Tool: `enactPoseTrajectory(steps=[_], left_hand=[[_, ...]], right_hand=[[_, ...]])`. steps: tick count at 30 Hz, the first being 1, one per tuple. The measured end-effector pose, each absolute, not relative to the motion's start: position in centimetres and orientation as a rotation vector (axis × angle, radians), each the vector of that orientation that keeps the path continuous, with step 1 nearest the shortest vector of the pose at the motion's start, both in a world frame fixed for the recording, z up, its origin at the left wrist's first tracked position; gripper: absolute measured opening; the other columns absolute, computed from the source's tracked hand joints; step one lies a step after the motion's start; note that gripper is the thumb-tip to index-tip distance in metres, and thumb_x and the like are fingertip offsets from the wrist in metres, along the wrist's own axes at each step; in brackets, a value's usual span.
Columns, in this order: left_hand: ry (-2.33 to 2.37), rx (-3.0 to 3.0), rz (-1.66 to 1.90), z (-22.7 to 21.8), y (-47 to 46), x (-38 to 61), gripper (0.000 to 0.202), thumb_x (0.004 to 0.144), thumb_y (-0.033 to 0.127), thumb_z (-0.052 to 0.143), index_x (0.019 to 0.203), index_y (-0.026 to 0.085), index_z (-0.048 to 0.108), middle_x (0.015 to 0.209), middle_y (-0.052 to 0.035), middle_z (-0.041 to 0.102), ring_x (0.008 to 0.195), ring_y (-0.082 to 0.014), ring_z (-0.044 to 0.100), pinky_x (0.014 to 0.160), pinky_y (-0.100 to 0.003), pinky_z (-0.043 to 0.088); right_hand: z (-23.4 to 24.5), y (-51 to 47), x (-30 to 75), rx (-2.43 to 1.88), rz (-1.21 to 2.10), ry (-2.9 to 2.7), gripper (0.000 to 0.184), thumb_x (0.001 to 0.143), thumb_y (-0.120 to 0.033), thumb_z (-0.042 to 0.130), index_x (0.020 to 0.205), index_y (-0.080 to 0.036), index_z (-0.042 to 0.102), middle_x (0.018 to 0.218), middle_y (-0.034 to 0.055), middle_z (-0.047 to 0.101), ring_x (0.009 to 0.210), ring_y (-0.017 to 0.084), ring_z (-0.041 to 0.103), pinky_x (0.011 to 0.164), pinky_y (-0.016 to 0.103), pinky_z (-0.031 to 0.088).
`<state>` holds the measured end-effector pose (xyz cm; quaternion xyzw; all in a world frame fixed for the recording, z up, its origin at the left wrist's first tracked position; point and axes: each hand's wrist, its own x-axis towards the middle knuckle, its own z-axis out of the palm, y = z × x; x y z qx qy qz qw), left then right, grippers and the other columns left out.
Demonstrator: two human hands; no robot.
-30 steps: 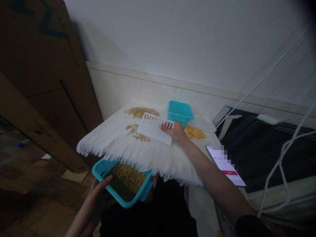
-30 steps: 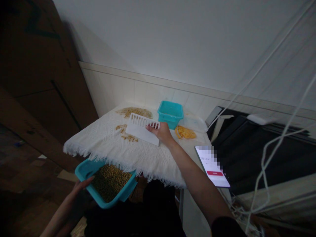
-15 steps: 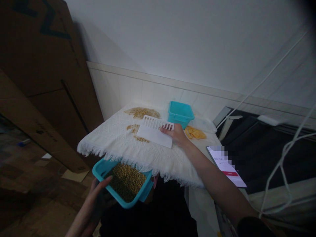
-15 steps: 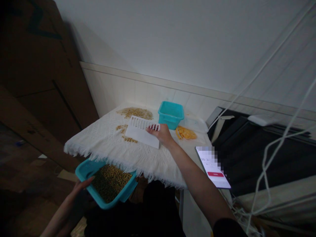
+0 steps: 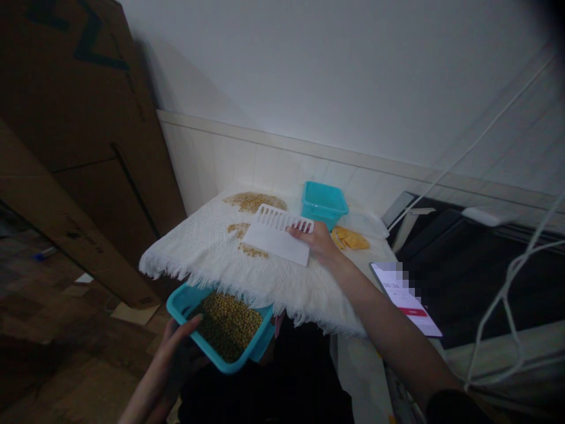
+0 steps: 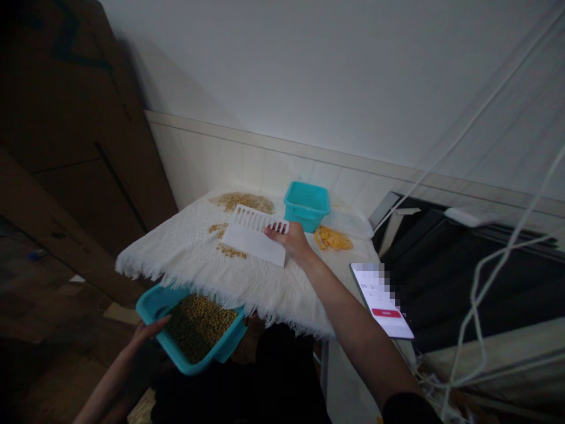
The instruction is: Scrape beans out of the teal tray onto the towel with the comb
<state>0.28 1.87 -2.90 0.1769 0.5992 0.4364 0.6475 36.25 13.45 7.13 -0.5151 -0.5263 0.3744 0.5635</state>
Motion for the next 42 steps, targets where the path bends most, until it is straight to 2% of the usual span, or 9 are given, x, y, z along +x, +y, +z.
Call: enactPoseTrajectory(steps=[4, 8, 13, 18, 22, 27, 32, 38, 42], left_hand=[[1.337, 0.4, 1.004, -2.9, 1.6, 0.3, 0.068, 0.085, 0.029, 0.094, 0.145, 0.033, 0.062, 0.111, -0.0089, 0.084, 0.096, -0.0364, 0.088, 0.082, -0.053, 0.075], [1.328, 0.416, 1.006, -3.1, 1.3, 0.5, 0.077, 0.083, 0.031, 0.097, 0.15, 0.034, 0.061, 0.117, -0.01, 0.085, 0.095, -0.0359, 0.089, 0.084, -0.052, 0.074], [1.32, 0.398, 0.999, -2.7, 1.1, 0.7, 0.089, 0.081, 0.031, 0.099, 0.159, 0.037, 0.057, 0.127, -0.0126, 0.084, 0.101, -0.0377, 0.088, 0.084, -0.052, 0.073], [1.311, 0.438, 0.994, -1.6, 0.5, 1.3, 0.079, 0.088, 0.034, 0.093, 0.158, 0.036, 0.056, 0.141, -0.0146, 0.079, 0.106, -0.0366, 0.086, 0.088, -0.054, 0.074], [1.275, 0.45, 0.994, -1.5, 0.2, 1.7, 0.088, 0.083, 0.039, 0.096, 0.16, 0.038, 0.053, 0.149, -0.0137, 0.076, 0.111, -0.0379, 0.085, 0.087, -0.051, 0.074], [1.283, 0.409, 1.029, -1.7, 0.0, 1.9, 0.098, 0.072, 0.044, 0.102, 0.16, 0.04, 0.058, 0.14, -0.0122, 0.081, 0.108, -0.0407, 0.086, 0.082, -0.049, 0.073], [1.272, 0.439, 1.019, -1.6, -0.2, 2.1, 0.099, 0.079, 0.045, 0.098, 0.166, 0.044, 0.051, 0.144, -0.0107, 0.081, 0.114, -0.0397, 0.086, 0.086, -0.05, 0.074], [1.261, 0.42, 1.051, -1.9, -0.1, 2.0, 0.104, 0.074, 0.045, 0.101, 0.166, 0.043, 0.053, 0.134, -0.0106, 0.084, 0.113, -0.041, 0.086, 0.085, -0.048, 0.074], [1.274, 0.431, 1.017, -1.6, 0.4, 1.8, 0.104, 0.075, 0.039, 0.101, 0.166, 0.05, 0.052, 0.149, -0.0103, 0.077, 0.109, -0.0384, 0.086, 0.087, -0.051, 0.073]], right_hand=[[8.9, 12.1, 37.1, -1.223, 0.712, -1.282, 0.064, 0.055, -0.072, 0.105, 0.085, -0.02, 0.082, 0.092, 0.0117, 0.087, 0.081, 0.03, 0.077, 0.073, 0.041, 0.061], [10.3, 8.5, 38.2, -1.369, 0.504, -1.44, 0.055, 0.07, -0.073, 0.098, 0.08, -0.022, 0.081, 0.081, 0.008, 0.084, 0.073, 0.027, 0.074, 0.067, 0.038, 0.059], [9.5, 4.7, 38.4, -1.471, 0.431, -1.466, 0.052, 0.078, -0.074, 0.091, 0.072, -0.023, 0.079, 0.069, 0.007, 0.079, 0.063, 0.027, 0.072, 0.056, 0.035, 0.055], [8.0, 4.4, 37.7, -1.491, 0.445, -1.442, 0.054, 0.078, -0.077, 0.089, 0.079, -0.023, 0.084, 0.073, 0.0105, 0.082, 0.063, 0.029, 0.074, 0.054, 0.036, 0.054], [7.7, 4.6, 37.4, -1.479, 0.48, -1.433, 0.051, 0.078, -0.073, 0.09, 0.08, -0.022, 0.085, 0.073, 0.0103, 0.083, 0.062, 0.028, 0.074, 0.053, 0.035, 0.054], [7.9, 4.2, 36.9, -1.446, 0.537, -1.418, 0.047, 0.076, -0.067, 0.093, 0.081, -0.021, 0.086, 0.078, 0.0115, 0.085, 0.066, 0.029, 0.077, 0.055, 0.036, 0.057], [8.0, 3.9, 36.5, -1.453, 0.559, -1.427, 0.043, 0.077, -0.065, 0.092, 0.076, -0.022, 0.083, 0.072, 0.0093, 0.082, 0.064, 0.027, 0.074, 0.053, 0.035, 0.057], [7.9, 3.9, 36.0, -1.448, 0.571, -1.446, 0.044, 0.077, -0.066, 0.09, 0.078, -0.022, 0.085, 0.072, 0.0093, 0.081, 0.065, 0.027, 0.074, 0.054, 0.035, 0.056], [8.0, 4.1, 35.6, -1.449, 0.593, -1.459, 0.043, 0.078, -0.064, 0.089, 0.082, -0.022, 0.088, 0.074, 0.0094, 0.083, 0.064, 0.026, 0.072, 0.055, 0.034, 0.054]])
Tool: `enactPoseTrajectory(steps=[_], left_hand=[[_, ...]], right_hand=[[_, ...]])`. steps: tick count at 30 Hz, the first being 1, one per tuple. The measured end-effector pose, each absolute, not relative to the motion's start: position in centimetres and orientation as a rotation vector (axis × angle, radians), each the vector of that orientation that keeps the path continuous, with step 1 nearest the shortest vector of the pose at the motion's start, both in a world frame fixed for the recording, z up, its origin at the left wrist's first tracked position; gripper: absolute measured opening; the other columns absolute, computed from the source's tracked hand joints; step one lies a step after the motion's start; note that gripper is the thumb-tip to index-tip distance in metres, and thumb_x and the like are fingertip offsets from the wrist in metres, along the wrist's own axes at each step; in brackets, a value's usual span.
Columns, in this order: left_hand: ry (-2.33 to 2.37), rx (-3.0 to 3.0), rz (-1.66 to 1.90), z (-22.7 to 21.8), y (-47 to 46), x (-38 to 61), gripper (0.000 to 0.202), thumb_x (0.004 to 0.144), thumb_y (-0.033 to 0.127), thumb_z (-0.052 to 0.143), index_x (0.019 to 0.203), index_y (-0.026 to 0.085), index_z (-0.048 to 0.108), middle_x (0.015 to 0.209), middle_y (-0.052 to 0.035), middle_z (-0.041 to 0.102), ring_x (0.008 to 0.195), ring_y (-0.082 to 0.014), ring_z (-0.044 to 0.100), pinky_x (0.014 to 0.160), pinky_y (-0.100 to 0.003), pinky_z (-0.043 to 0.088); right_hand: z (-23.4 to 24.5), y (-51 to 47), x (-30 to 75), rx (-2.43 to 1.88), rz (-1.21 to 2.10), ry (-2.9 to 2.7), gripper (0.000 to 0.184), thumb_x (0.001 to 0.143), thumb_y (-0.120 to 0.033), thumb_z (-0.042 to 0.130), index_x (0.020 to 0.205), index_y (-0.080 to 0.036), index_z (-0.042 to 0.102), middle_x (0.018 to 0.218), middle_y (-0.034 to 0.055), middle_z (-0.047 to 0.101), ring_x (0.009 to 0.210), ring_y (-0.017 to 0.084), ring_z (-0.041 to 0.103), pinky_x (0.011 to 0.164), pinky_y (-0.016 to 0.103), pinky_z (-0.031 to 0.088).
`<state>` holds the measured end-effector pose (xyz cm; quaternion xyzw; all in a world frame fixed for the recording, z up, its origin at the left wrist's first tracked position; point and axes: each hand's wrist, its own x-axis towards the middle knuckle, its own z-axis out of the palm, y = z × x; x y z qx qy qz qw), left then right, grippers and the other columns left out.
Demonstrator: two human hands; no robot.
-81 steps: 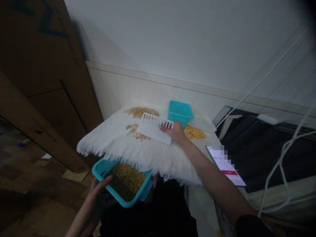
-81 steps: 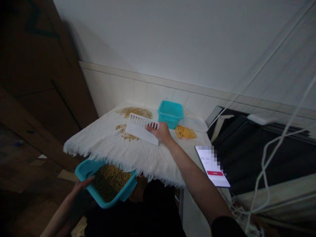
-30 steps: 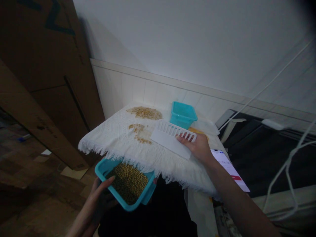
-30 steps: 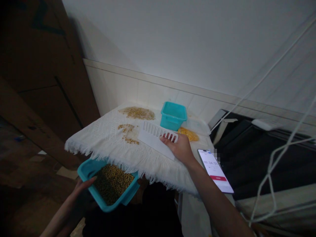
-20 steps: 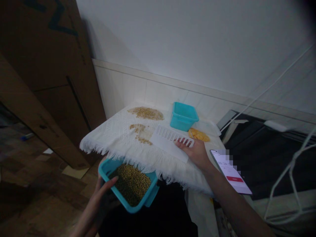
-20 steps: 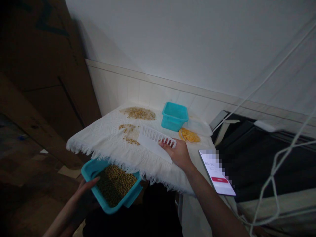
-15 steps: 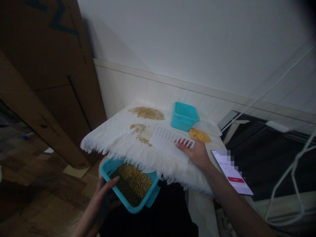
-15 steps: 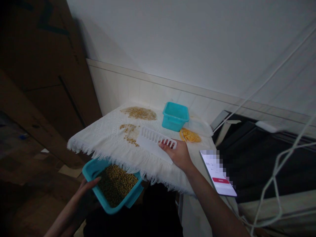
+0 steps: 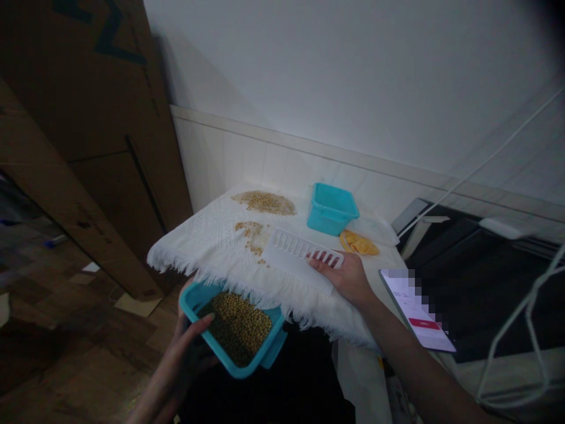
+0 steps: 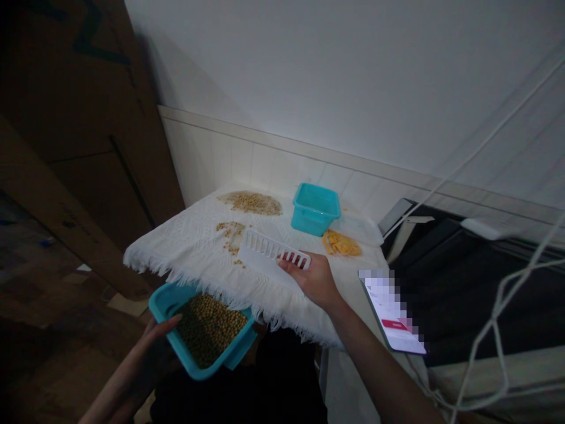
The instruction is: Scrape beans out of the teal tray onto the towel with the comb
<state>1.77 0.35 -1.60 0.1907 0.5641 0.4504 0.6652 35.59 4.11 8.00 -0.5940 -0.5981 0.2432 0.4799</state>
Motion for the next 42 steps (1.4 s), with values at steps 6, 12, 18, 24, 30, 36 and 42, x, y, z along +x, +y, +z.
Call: enactPoseTrajectory(steps=[6, 12, 18, 24, 30, 36, 42], left_hand=[[1.32, 0.368, 1.011, -1.8, 1.1, 1.4, 0.097, 0.077, 0.03, 0.1, 0.162, 0.043, 0.055, 0.147, -0.0141, 0.076, 0.102, -0.0377, 0.087, 0.087, -0.058, 0.073], [1.317, 0.366, 1.029, -2.4, 1.2, 0.9, 0.085, 0.078, 0.032, 0.1, 0.153, 0.035, 0.06, 0.132, -0.0141, 0.082, 0.105, -0.0396, 0.088, 0.091, -0.06, 0.073], [1.349, 0.382, 0.982, -2.4, 1.5, 0.4, 0.08, 0.077, 0.034, 0.101, 0.147, 0.034, 0.062, 0.131, -0.0137, 0.082, 0.107, -0.0401, 0.087, 0.088, -0.058, 0.074], [1.328, 0.375, 0.996, -1.6, 1.2, 0.5, 0.084, 0.077, 0.036, 0.102, 0.15, 0.034, 0.06, 0.138, -0.0141, 0.079, 0.112, -0.0402, 0.086, 0.091, -0.059, 0.074], [1.303, 0.344, 1.013, -1.6, 1.2, 0.8, 0.091, 0.076, 0.031, 0.103, 0.155, 0.033, 0.059, 0.138, -0.0175, 0.079, 0.11, -0.0415, 0.086, 0.089, -0.058, 0.074], [1.311, 0.385, 0.984, -2.3, 1.3, 0.5, 0.088, 0.081, 0.034, 0.099, 0.157, 0.035, 0.055, 0.141, -0.0162, 0.077, 0.109, -0.0398, 0.087, 0.091, -0.059, 0.074], [1.307, 0.378, 0.962, -1.9, 1.4, 0.2, 0.081, 0.081, 0.037, 0.099, 0.15, 0.033, 0.056, 0.134, -0.0135, 0.078, 0.107, -0.0366, 0.086, 0.096, -0.058, 0.074]], right_hand=[[8.3, 4.2, 34.4, -1.44, 0.607, -1.549, 0.042, 0.081, -0.064, 0.088, 0.075, -0.022, 0.086, 0.062, 0.0048, 0.074, 0.057, 0.021, 0.061, 0.052, 0.031, 0.047], [8.8, 2.5, 32.5, -1.413, 0.642, -1.63, 0.044, 0.086, -0.062, 0.084, 0.063, -0.024, 0.077, 0.053, 0.0002, 0.063, 0.051, 0.017, 0.052, 0.048, 0.028, 0.04], [9.0, 1.5, 31.8, -1.393, 0.64, -1.607, 0.037, 0.084, -0.059, 0.085, 0.068, -0.026, 0.083, 0.056, 0.0018, 0.07, 0.05, 0.019, 0.058, 0.048, 0.029, 0.043], [8.6, 3.2, 34.3, -1.477, 0.403, -1.463, 0.037, 0.083, -0.062, 0.087, 0.079, -0.025, 0.089, 0.063, 0.0066, 0.077, 0.055, 0.024, 0.067, 0.049, 0.032, 0.048], [7.8, 3.9, 34.8, -1.488, 0.38, -1.493, 0.041, 0.087, -0.063, 0.083, 0.081, -0.023, 0.09, 0.067, 0.0084, 0.08, 0.057, 0.025, 0.069, 0.051, 0.034, 0.051], [7.7, 4.4, 34.4, -1.498, 0.432, -1.514, 0.044, 0.087, -0.063, 0.082, 0.084, -0.02, 0.091, 0.068, 0.0081, 0.08, 0.058, 0.024, 0.07, 0.052, 0.031, 0.05], [7.9, 4.2, 34.0, -1.483, 0.451, -1.536, 0.047, 0.088, -0.065, 0.081, 0.086, -0.019, 0.092, 0.069, 0.0085, 0.081, 0.058, 0.023, 0.069, 0.052, 0.031, 0.05]])
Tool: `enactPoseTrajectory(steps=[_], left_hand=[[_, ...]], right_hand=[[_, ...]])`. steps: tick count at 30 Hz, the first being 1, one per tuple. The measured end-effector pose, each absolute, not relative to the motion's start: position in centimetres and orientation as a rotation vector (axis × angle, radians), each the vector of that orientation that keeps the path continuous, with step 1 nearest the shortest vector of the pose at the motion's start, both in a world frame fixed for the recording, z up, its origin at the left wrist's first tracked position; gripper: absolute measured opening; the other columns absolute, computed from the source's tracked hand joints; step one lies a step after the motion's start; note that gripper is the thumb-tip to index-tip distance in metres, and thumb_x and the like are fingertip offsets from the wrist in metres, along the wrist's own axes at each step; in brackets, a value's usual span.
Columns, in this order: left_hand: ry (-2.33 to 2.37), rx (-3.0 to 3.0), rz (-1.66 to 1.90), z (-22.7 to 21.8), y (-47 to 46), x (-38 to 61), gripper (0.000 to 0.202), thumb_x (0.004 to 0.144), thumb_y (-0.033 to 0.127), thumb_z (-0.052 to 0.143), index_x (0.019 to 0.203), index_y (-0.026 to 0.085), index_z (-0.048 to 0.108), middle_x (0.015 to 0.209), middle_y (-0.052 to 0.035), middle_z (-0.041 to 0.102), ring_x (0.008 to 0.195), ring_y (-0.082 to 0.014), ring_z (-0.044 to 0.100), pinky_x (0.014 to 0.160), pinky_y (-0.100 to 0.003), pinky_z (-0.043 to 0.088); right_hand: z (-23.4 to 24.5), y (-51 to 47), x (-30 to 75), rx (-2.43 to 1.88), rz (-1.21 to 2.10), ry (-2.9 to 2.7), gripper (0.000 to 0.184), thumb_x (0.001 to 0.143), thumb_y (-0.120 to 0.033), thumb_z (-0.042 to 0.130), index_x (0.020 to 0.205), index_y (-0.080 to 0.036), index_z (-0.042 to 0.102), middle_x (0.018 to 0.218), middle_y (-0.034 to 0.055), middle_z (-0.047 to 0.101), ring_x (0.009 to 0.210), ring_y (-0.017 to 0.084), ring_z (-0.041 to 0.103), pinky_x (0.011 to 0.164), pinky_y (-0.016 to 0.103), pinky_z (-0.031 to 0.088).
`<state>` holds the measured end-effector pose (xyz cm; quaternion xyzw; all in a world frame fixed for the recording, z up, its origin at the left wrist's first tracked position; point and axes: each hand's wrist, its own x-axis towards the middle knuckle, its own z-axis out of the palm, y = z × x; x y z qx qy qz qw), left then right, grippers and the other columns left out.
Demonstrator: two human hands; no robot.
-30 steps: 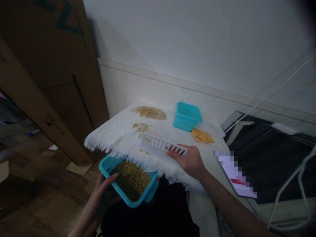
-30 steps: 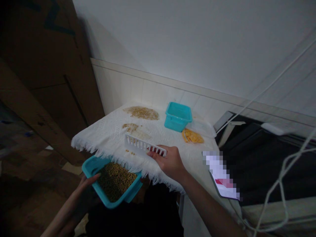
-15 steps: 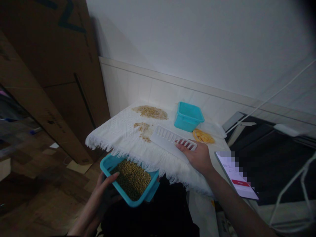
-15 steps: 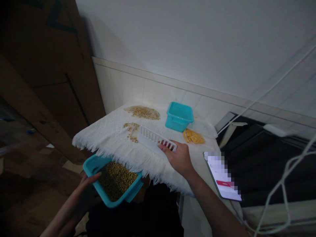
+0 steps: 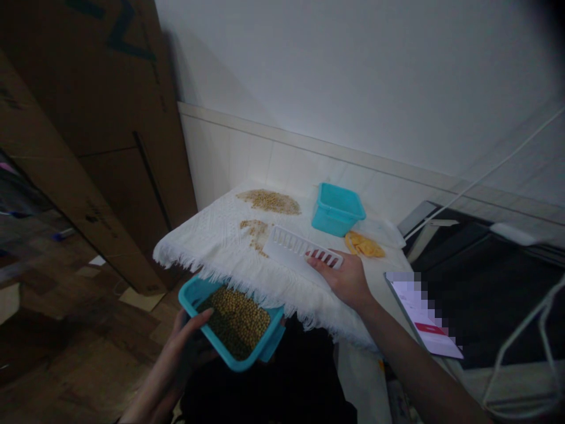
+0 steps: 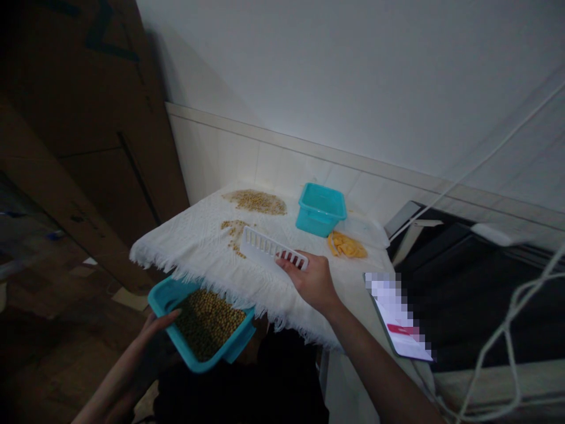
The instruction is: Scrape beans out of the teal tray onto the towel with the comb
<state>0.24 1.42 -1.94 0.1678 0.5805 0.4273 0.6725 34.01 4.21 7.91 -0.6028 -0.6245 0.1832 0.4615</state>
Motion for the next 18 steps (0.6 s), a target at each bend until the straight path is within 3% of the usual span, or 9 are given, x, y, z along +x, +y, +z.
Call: enactPoseTrajectory(steps=[6, 13, 18], left_hand=[[1.311, 0.34, 0.979, -1.0, 1.2, 0.5, 0.078, 0.081, 0.032, 0.1, 0.147, 0.034, 0.059, 0.133, -0.0123, 0.079, 0.104, -0.0353, 0.087, 0.093, -0.057, 0.074], [1.29, 0.349, 0.989, -0.9, 1.1, 0.4, 0.095, 0.071, 0.031, 0.106, 0.152, 0.03, 0.056, 0.121, -0.0116, 0.082, 0.105, -0.0386, 0.087, 0.091, -0.053, 0.074], [1.281, 0.344, 1.01, -1.4, 1.2, 0.4, 0.087, 0.073, 0.034, 0.104, 0.148, 0.031, 0.06, 0.122, -0.0119, 0.082, 0.103, -0.0388, 0.087, 0.088, -0.052, 0.075]], right_hand=[[8.0, 4.5, 33.7, -1.478, 0.437, -1.564, 0.051, 0.09, -0.068, 0.08, 0.085, -0.018, 0.09, 0.066, 0.0079, 0.079, 0.057, 0.022, 0.067, 0.052, 0.031, 0.049], [7.9, 5.5, 33.0, -1.44, 0.47, -1.587, 0.051, 0.089, -0.067, 0.081, 0.083, -0.018, 0.09, 0.068, 0.0086, 0.08, 0.06, 0.023, 0.067, 0.054, 0.031, 0.048], [8.3, 5.3, 32.6, -1.42, 0.511, -1.619, 0.053, 0.09, -0.07, 0.081, 0.084, -0.018, 0.089, 0.067, 0.0077, 0.078, 0.061, 0.023, 0.067, 0.054, 0.03, 0.048]])
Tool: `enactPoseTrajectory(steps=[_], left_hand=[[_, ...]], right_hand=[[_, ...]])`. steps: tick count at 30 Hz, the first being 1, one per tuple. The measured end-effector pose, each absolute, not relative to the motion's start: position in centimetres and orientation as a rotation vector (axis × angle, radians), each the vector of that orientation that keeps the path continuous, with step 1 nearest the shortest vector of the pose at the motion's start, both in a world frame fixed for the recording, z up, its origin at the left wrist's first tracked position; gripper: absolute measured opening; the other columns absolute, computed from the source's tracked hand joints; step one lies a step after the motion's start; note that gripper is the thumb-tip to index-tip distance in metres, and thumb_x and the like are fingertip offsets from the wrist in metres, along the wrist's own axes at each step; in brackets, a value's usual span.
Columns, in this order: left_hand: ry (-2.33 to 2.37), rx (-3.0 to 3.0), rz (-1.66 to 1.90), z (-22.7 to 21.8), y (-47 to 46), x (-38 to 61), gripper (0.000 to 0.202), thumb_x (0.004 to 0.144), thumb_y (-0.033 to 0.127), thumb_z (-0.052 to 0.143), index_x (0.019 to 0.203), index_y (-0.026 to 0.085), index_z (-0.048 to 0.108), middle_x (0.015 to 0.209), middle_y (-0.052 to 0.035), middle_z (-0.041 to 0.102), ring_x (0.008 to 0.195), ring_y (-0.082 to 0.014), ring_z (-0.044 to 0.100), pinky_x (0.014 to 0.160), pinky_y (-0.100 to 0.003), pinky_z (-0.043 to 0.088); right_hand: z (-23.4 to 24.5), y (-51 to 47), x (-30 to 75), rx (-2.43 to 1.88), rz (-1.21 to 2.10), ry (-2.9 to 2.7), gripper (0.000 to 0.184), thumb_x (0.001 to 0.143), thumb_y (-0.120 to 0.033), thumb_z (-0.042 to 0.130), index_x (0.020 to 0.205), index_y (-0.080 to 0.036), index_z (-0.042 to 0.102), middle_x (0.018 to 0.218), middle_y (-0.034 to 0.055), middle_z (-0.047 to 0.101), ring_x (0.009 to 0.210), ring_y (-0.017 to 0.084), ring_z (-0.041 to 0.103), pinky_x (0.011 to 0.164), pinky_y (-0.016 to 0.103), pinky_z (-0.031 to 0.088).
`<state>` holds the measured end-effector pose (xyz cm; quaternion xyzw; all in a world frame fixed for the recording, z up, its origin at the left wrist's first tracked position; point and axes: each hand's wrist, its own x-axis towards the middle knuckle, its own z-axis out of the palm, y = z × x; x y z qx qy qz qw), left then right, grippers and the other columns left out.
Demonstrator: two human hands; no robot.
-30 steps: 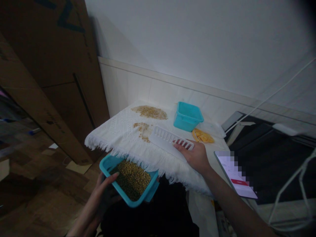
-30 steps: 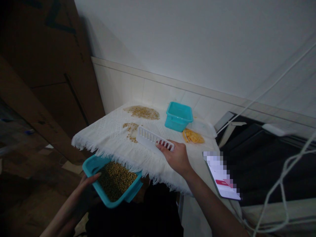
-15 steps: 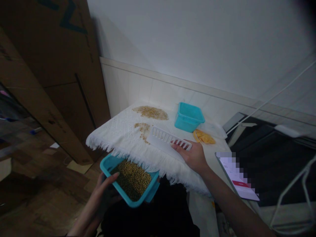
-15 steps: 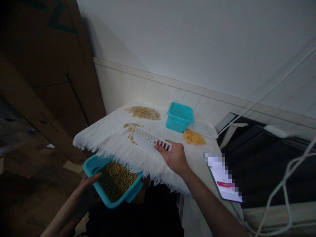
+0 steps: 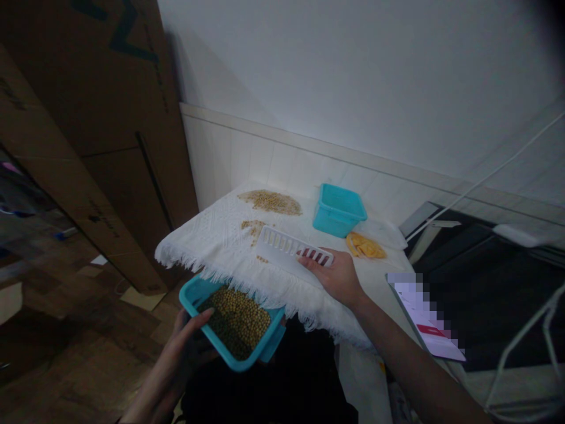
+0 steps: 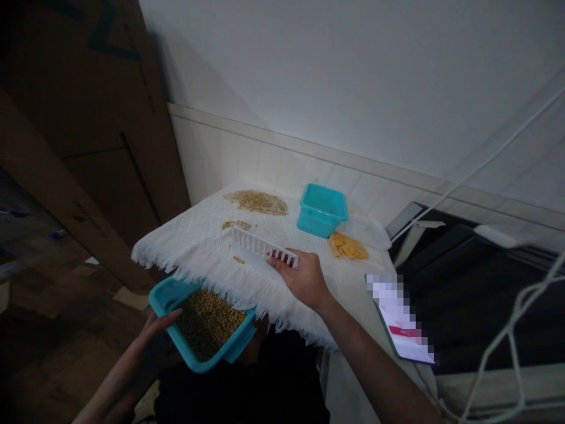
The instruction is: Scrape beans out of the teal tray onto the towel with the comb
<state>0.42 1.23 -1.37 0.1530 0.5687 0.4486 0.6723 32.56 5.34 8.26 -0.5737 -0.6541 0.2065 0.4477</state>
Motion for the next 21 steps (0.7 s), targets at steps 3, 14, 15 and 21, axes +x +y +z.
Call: enactPoseTrajectory(steps=[3, 14, 15, 21], left_hand=[[1.317, 0.35, 1.001, -1.7, 1.3, 0.4, 0.077, 0.08, 0.034, 0.099, 0.147, 0.032, 0.06, 0.13, -0.0126, 0.08, 0.104, -0.0373, 0.087, 0.09, -0.056, 0.074], [1.314, 0.35, 1.016, -1.2, 0.8, 0.7, 0.086, 0.077, 0.037, 0.1, 0.152, 0.036, 0.058, 0.127, -0.013, 0.082, 0.112, -0.0415, 0.086, 0.094, -0.061, 0.072], [1.312, 0.348, 1.014, -1.2, 0.8, 0.7, 0.087, 0.076, 0.038, 0.101, 0.152, 0.036, 0.058, 0.125, -0.0123, 0.082, 0.112, -0.0416, 0.086, 0.095, -0.061, 0.072], [1.275, 0.344, 0.995, -1.4, 1.1, 0.4, 0.094, 0.069, 0.032, 0.105, 0.15, 0.036, 0.057, 0.124, -0.0099, 0.08, 0.11, -0.0403, 0.086, 0.097, -0.062, 0.072]], right_hand=[[8.6, 4.8, 32.2, -1.412, 0.538, -1.652, 0.051, 0.091, -0.067, 0.08, 0.075, -0.019, 0.083, 0.061, 0.0044, 0.071, 0.057, 0.019, 0.06, 0.053, 0.028, 0.045], [9.3, 2.2, 31.0, -1.383, 0.658, -1.684, 0.044, 0.089, -0.058, 0.082, 0.066, -0.02, 0.078, 0.055, 0.0006, 0.062, 0.052, 0.015, 0.051, 0.048, 0.025, 0.038], [9.3, 2.4, 31.3, -1.391, 0.619, -1.65, 0.043, 0.088, -0.059, 0.082, 0.069, -0.02, 0.081, 0.056, 0.0015, 0.065, 0.052, 0.016, 0.053, 0.048, 0.026, 0.04], [8.4, 4.5, 34.5, -1.508, 0.396, -1.515, 0.049, 0.089, -0.067, 0.083, 0.089, -0.019, 0.091, 0.075, 0.0096, 0.083, 0.065, 0.026, 0.073, 0.057, 0.033, 0.055]])
